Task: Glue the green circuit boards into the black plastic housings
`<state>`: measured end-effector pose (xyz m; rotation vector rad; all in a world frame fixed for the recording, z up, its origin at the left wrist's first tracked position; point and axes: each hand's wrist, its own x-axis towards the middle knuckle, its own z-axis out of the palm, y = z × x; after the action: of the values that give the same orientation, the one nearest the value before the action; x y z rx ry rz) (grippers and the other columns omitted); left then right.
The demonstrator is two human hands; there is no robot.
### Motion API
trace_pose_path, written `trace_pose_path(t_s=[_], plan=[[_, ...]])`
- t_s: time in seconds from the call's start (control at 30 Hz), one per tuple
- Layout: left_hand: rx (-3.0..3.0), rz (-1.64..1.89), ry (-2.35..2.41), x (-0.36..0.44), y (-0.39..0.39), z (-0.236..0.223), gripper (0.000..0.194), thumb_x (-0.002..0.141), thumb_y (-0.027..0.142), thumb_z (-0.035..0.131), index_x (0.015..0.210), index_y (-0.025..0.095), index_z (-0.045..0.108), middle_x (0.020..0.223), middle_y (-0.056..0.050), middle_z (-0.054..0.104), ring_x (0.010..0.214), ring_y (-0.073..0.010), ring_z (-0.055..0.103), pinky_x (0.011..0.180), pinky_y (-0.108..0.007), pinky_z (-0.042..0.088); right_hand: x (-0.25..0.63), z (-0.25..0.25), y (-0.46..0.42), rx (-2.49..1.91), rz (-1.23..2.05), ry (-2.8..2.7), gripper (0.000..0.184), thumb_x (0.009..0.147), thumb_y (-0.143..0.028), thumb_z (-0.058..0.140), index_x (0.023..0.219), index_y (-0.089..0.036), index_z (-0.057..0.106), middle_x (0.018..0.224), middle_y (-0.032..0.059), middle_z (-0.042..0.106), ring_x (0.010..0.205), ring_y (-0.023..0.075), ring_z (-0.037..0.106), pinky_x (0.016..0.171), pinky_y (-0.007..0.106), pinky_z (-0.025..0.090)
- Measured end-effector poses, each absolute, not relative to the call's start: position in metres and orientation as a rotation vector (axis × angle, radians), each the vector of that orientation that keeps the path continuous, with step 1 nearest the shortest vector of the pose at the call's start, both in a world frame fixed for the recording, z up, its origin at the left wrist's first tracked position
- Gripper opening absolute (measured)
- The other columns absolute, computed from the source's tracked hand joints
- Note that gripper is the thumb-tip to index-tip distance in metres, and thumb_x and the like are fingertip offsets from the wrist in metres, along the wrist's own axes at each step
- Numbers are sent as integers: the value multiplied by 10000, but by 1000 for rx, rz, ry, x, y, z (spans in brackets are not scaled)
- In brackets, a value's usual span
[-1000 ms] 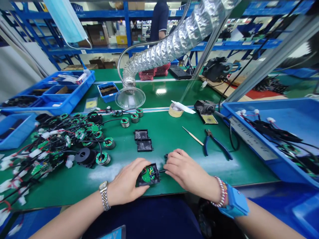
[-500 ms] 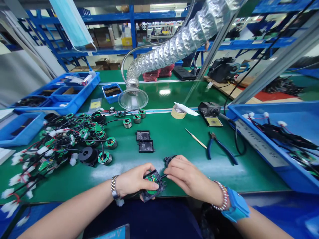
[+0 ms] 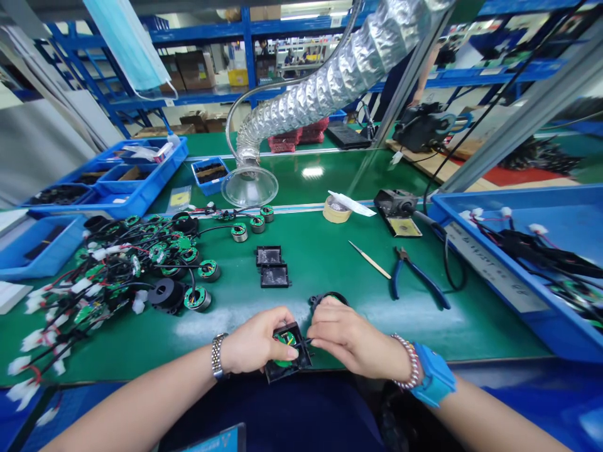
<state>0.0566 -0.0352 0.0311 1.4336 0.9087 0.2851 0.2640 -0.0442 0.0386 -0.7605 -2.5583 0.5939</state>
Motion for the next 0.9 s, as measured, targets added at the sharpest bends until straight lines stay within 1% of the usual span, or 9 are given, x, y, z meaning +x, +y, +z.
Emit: trace_pose_path(t_s=[0.17,0.27,0.43,0.53,0.6,0.7,0.77,0.83,0.9], plan=[[1538,295,846,58,-36,41,231,663,216,603,796,172,420,680,58,433,624,-101,381,579,-225,310,263,54,-39,-775,814,-2621,263,894,-311,392,832,-153,593,705,33,570,663,127,487,742,289,349],[1653,296,887,61,-35,50,257,660,244,623,785,175,410,651,68,402,595,-95,337,544,-220,263,262,65,-32,-781,962,-2720,267,873,-340,442,781,-144,597,649,18,569,632,117,492,713,266,354],[1684,331,912,65,-34,57,254,688,301,623,725,173,407,613,72,390,572,-87,323,521,-213,248,261,69,-23,-848,1347,-2642,347,859,-394,441,693,-130,593,573,-13,518,552,82,427,595,218,348],[1663,381,920,68,-34,56,265,675,310,639,696,164,419,606,67,404,574,-86,331,518,-211,257,260,67,-21,-982,1618,-2444,331,801,-407,507,658,-118,582,520,-41,438,502,68,359,502,201,309],[1623,416,922,70,-34,54,274,663,314,652,689,159,428,601,63,409,576,-87,336,516,-210,261,258,66,-21,-1056,1711,-2340,320,762,-405,547,619,-119,563,497,-52,395,488,64,332,470,197,288],[1560,418,924,71,-30,53,283,657,326,657,694,159,431,593,61,415,557,-86,342,504,-206,271,261,68,-18,-1061,1624,-2393,319,781,-398,525,625,-123,566,510,-45,419,499,70,364,491,198,320],[1567,361,910,69,-26,55,267,670,326,642,715,162,437,622,53,441,575,-94,375,527,-207,311,267,73,-15,-927,1413,-2541,267,817,-352,497,736,-122,605,607,-13,517,594,95,460,592,215,384],[1620,277,903,65,-23,58,238,687,322,621,750,167,452,688,40,480,649,-115,430,597,-217,363,276,77,-13,-799,1126,-2679,252,804,-317,538,952,-124,603,834,49,599,806,140,529,739,250,407],[1672,210,929,60,-20,59,220,697,323,613,780,175,473,751,31,509,742,-139,472,676,-228,389,282,75,-12,-813,837,-2818,463,724,-329,644,1136,-153,530,1075,99,563,993,191,506,814,284,400]])
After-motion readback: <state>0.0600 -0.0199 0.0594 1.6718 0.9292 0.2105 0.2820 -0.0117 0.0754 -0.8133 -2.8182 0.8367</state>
